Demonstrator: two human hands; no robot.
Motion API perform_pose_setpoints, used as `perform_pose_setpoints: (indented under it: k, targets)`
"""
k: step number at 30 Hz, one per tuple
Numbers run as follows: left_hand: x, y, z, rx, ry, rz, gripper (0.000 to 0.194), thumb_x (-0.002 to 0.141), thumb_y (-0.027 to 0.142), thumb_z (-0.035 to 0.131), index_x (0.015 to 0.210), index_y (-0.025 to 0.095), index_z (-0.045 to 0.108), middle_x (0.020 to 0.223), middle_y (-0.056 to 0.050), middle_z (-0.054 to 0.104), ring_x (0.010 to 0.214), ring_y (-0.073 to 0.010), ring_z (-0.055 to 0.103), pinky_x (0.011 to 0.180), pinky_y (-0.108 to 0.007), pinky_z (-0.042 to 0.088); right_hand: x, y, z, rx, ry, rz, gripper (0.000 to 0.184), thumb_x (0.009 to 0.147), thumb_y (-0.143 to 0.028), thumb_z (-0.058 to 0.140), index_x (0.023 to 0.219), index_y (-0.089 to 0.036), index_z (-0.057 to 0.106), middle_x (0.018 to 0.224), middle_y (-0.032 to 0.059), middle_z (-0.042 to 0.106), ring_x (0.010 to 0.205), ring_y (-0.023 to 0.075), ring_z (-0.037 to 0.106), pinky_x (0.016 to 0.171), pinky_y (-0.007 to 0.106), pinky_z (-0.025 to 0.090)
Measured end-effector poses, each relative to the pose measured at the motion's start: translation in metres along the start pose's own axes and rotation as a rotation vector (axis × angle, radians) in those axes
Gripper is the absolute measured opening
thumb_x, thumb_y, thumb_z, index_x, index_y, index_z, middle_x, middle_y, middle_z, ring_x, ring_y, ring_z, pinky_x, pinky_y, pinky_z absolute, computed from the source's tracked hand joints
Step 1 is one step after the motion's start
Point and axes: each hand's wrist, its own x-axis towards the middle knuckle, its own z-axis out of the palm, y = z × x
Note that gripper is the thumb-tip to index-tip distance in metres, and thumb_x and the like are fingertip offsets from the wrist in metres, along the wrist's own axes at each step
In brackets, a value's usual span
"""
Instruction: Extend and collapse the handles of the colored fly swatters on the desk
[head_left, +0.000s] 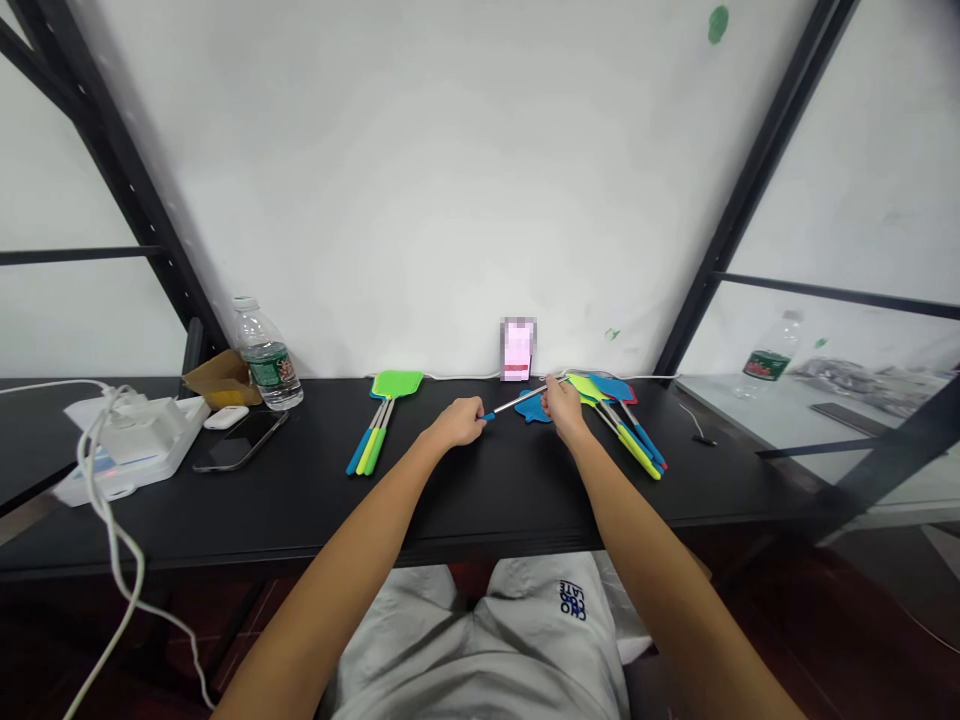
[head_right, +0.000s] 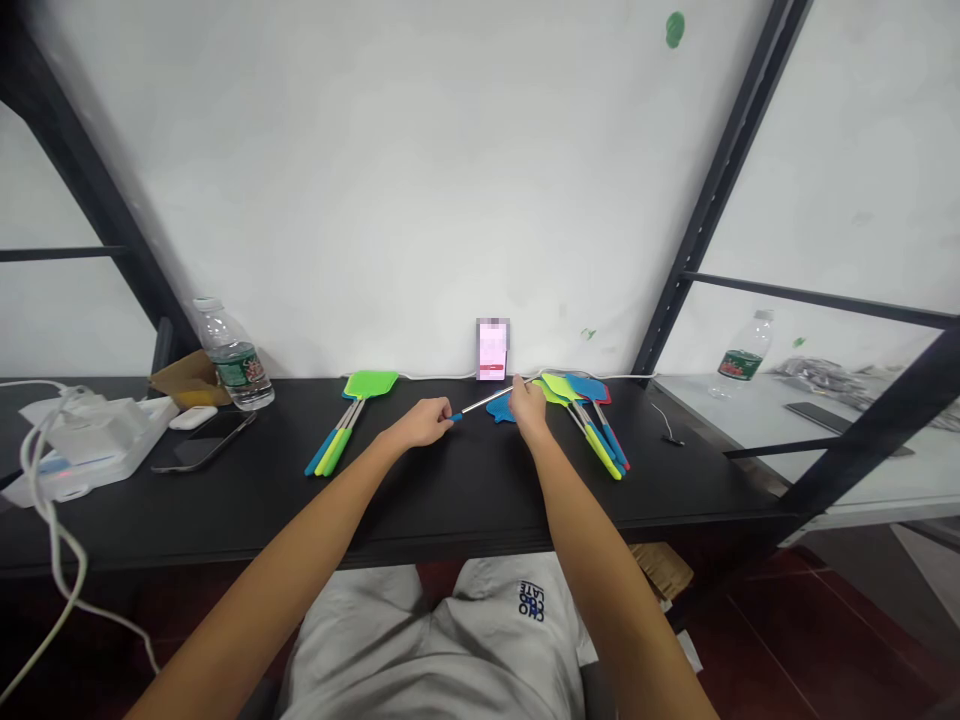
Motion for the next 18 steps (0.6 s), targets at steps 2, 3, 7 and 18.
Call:
perform_pose_setpoints:
  k: [2, 3, 7, 18]
  targets:
    - [0.0, 0.001, 0.002, -0.008, 0.022, 0.0, 0.009, 0.086, 0.026, 0.057, 0.092, 0.02, 0.06, 0.097, -0.006, 0.068, 0.085, -0.0173, 0.061, 0.071, -0.025, 0.044, -0.002, -0.003, 0.001, 0.022, 0.022, 0.034, 0.035, 0.089, -0.045, 0.045, 0.061, -0.023, 0.043, 0.043, -0.0013, 0.043, 0.042, 0.0145, 0.044, 0.041, 0.025, 0.036]
    - [0.0, 0.002, 0.002, -0.009, 0.031, -0.006, 0.009, 0.087, 0.026, 0.057, 0.092, 0.019, 0.06, 0.098, -0.006, 0.067, 0.086, -0.0174, 0.061, 0.072, -0.026, 0.044, -0.003, -0.004, 0.001, 0.035, 0.025, 0.045, 0.035, 0.088, -0.044, 0.045, 0.061, -0.024, 0.042, 0.043, -0.0014, 0.043, 0.041, 0.0143, 0.043, 0.04, 0.025, 0.035]
    - [-0.001, 0.005, 0.001, -0.02, 0.052, -0.04, 0.009, 0.089, 0.024, 0.052, 0.095, 0.02, 0.058, 0.099, -0.007, 0.066, 0.087, -0.0185, 0.061, 0.074, -0.028, 0.044, -0.007, -0.011, 0.001, 0.096, -0.017, 0.083, 0.033, 0.088, -0.04, 0.045, 0.06, -0.025, 0.036, 0.043, -0.0024, 0.04, 0.039, 0.0129, 0.038, 0.038, 0.025, 0.03]
    - [-0.003, 0.013, 0.005, -0.151, 0.143, 0.144, 0.012, 0.089, 0.019, 0.049, 0.096, 0.02, 0.058, 0.09, -0.004, 0.067, 0.083, -0.0163, 0.061, 0.075, -0.027, 0.045, -0.011, -0.014, 0.0, 0.215, -0.241, 0.176, 0.032, 0.087, -0.036, 0.043, 0.06, -0.023, 0.031, 0.043, -0.0036, 0.039, 0.036, 0.009, 0.033, 0.036, 0.021, 0.02]
